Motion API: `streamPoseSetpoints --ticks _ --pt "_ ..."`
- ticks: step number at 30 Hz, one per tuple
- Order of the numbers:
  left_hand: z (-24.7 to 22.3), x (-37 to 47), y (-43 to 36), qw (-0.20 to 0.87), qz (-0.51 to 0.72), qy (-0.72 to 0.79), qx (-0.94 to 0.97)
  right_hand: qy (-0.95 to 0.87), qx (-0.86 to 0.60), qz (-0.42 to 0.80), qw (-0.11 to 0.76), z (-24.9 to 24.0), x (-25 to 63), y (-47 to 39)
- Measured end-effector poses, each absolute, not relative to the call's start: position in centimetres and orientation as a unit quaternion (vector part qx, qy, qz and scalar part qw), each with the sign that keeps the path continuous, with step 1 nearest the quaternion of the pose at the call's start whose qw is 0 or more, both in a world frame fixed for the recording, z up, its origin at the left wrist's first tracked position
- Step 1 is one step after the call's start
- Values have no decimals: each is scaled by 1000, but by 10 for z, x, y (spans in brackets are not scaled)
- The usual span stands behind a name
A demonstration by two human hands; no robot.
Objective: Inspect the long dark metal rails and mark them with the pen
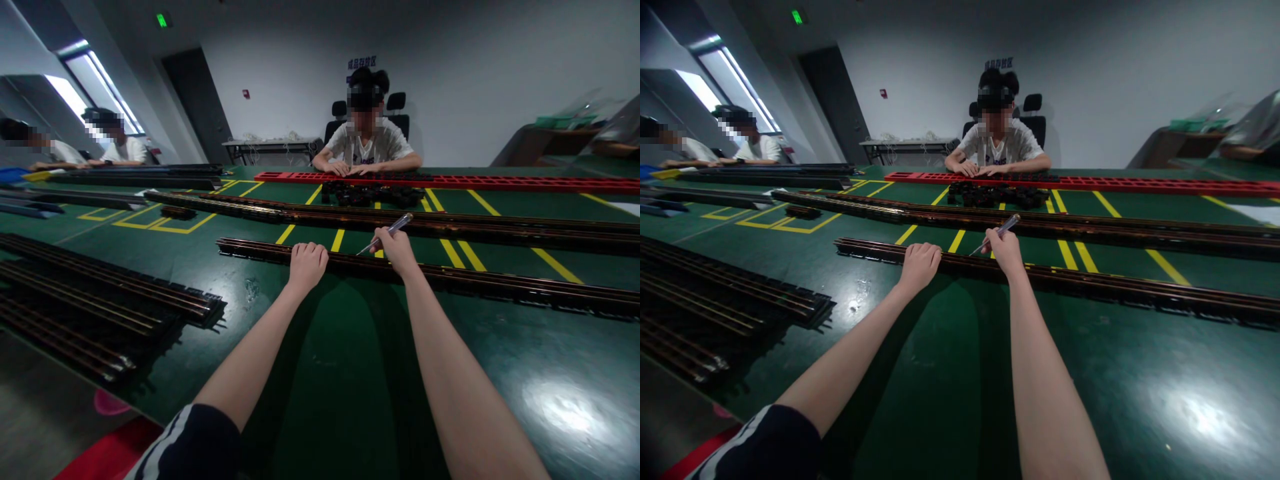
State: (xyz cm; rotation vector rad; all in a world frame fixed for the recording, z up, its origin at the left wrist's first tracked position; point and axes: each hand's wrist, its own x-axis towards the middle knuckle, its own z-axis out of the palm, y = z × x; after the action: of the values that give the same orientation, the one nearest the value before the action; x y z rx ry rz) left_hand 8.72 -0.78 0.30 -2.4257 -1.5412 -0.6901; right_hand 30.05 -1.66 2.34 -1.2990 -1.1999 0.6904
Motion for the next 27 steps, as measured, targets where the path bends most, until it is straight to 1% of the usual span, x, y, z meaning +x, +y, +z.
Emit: streamPoseSetpoints --ticks 14,20,27 --pt "3 87 -8 94 -238 -515 -818 -486 -587 272 587 25 302 -19" --pt "3 88 -9 103 -231 -523 -814 -494 -582 274 586 24 302 -18" --pt "1 89 -9 95 -252 -537 -800 -513 -580 262 576 28 298 -23"
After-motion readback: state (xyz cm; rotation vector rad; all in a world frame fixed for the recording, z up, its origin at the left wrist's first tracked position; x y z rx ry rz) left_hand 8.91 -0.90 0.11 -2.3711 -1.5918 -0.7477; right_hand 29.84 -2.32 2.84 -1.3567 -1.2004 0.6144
